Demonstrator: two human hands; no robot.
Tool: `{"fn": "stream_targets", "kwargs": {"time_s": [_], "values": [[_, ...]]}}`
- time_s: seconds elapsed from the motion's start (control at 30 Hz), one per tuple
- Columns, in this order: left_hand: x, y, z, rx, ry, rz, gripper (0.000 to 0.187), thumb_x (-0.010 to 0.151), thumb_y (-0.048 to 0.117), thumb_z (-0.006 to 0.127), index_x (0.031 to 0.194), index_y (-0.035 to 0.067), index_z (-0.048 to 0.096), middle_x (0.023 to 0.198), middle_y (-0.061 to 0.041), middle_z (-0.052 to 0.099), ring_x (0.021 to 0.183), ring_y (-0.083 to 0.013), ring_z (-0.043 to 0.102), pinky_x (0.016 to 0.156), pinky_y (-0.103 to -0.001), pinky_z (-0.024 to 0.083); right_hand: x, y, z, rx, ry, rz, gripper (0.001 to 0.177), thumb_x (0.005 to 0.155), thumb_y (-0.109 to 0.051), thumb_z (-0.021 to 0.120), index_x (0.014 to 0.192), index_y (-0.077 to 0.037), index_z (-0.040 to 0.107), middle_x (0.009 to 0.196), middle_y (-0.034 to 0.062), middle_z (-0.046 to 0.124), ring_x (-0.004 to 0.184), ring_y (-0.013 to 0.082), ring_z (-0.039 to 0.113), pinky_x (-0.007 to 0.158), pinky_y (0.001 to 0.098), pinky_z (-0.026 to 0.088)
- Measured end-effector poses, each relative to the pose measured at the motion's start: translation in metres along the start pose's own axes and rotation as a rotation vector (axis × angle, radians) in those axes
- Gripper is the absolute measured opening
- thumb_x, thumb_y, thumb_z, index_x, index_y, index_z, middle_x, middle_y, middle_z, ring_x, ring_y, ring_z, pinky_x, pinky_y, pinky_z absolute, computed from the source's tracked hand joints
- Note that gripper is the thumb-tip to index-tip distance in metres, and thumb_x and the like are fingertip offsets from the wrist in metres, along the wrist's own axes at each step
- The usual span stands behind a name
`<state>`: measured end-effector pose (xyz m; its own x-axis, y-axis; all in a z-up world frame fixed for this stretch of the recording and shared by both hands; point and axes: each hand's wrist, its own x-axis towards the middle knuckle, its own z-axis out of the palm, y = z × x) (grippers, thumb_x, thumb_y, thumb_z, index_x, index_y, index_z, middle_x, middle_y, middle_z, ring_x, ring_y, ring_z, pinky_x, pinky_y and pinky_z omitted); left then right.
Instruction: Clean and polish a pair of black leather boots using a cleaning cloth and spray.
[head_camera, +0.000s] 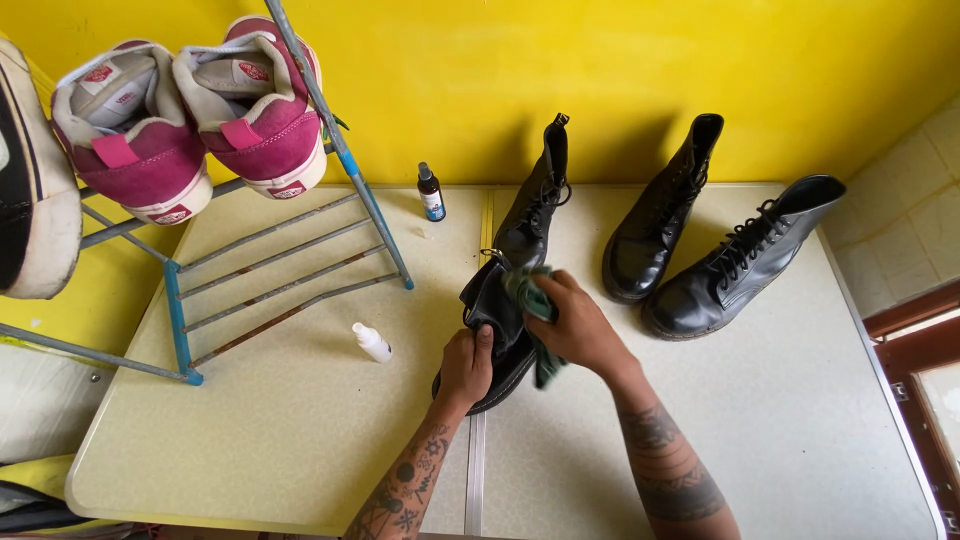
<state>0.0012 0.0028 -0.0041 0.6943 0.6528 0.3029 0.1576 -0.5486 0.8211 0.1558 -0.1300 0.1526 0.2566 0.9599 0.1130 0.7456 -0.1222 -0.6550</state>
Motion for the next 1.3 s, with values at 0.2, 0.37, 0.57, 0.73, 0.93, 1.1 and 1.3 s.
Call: {"fn": "stream_targets", "kwargs": {"time_s": [0.2,0.37,0.57,0.73,0.93,1.1,1.3], "values": [[0.0,0.009,-0.007,-0.083,0.067,0.045,0.068,0.109,0.052,0.032,0.075,-0.002,0.056,0.07,-0.02,0.058,0.066,-0.0386,0.058,0.062,-0.049,0.043,0.009,-0.031,0.012,-0.028,0.189,0.163,0.055,0.084,-0.019,0.074,0.136,-0.015,0.057,0.121,0.0159,0.057,0.098,0.0373,0.067,0.084,0.0453,0.057],[0.002,0.006,-0.004,-0.065,0.087,0.066,0.068,0.109,0.052,0.033,0.077,-0.001,0.059,0.068,-0.02,0.059,0.064,-0.0383,0.059,0.06,-0.048,0.044,0.0,-0.031,0.012,-0.243,0.019,0.042,0.064,0.075,-0.011,0.075,0.136,-0.016,0.057,0.115,0.0146,0.058,0.109,0.0347,0.062,0.09,0.046,0.054],[0.001,-0.003,-0.001,-0.058,0.08,-0.009,0.064,0.108,0.048,0.041,0.073,-0.003,0.058,0.064,-0.02,0.057,0.06,-0.0365,0.058,0.058,-0.048,0.042,-0.014,-0.021,-0.013,-0.225,-0.209,0.193,0.05,0.079,-0.012,0.073,0.128,-0.019,0.065,0.122,0.0114,0.061,0.105,0.0342,0.067,0.087,0.045,0.055],[0.003,-0.003,0.0,-0.02,0.113,0.114,0.054,0.106,0.038,0.053,0.071,-0.002,0.06,0.066,-0.021,0.058,0.062,-0.0374,0.059,0.058,-0.048,0.044,-0.003,-0.026,0.003,-0.089,0.106,0.073,0.056,0.077,-0.01,0.072,0.132,-0.016,0.064,0.121,0.0148,0.062,0.098,0.0374,0.069,0.084,0.0443,0.057],[0.003,-0.014,0.006,-0.02,0.103,0.171,0.038,0.1,0.022,0.057,0.071,-0.002,0.06,0.069,-0.023,0.06,0.066,-0.0408,0.06,0.06,-0.051,0.045,0.004,-0.023,0.063,-0.296,0.396,0.011,0.058,0.079,-0.006,0.068,0.137,-0.011,0.062,0.116,0.018,0.059,0.101,0.0375,0.063,0.085,0.0463,0.055],[-0.001,-0.031,0.018,0.013,0.096,0.12,0.033,0.097,0.016,0.058,0.07,-0.003,0.06,0.071,-0.024,0.061,0.067,-0.0431,0.06,0.06,-0.052,0.045,-0.012,-0.03,0.079,-0.439,0.421,0.068,0.055,0.082,-0.011,0.069,0.136,-0.01,0.062,0.111,0.0186,0.058,0.108,0.038,0.057,0.086,0.0499,0.051],[0.004,0.007,-0.002,-0.098,0.073,0.117,0.04,0.104,0.024,0.056,0.075,-0.002,0.064,0.069,-0.021,0.062,0.063,-0.0395,0.062,0.057,-0.049,0.046,-0.036,-0.031,0.075,-0.378,0.388,0.218,0.053,0.081,-0.008,0.067,0.133,-0.01,0.064,0.112,0.0201,0.057,0.102,0.0388,0.059,0.081,0.0483,0.054]]}}
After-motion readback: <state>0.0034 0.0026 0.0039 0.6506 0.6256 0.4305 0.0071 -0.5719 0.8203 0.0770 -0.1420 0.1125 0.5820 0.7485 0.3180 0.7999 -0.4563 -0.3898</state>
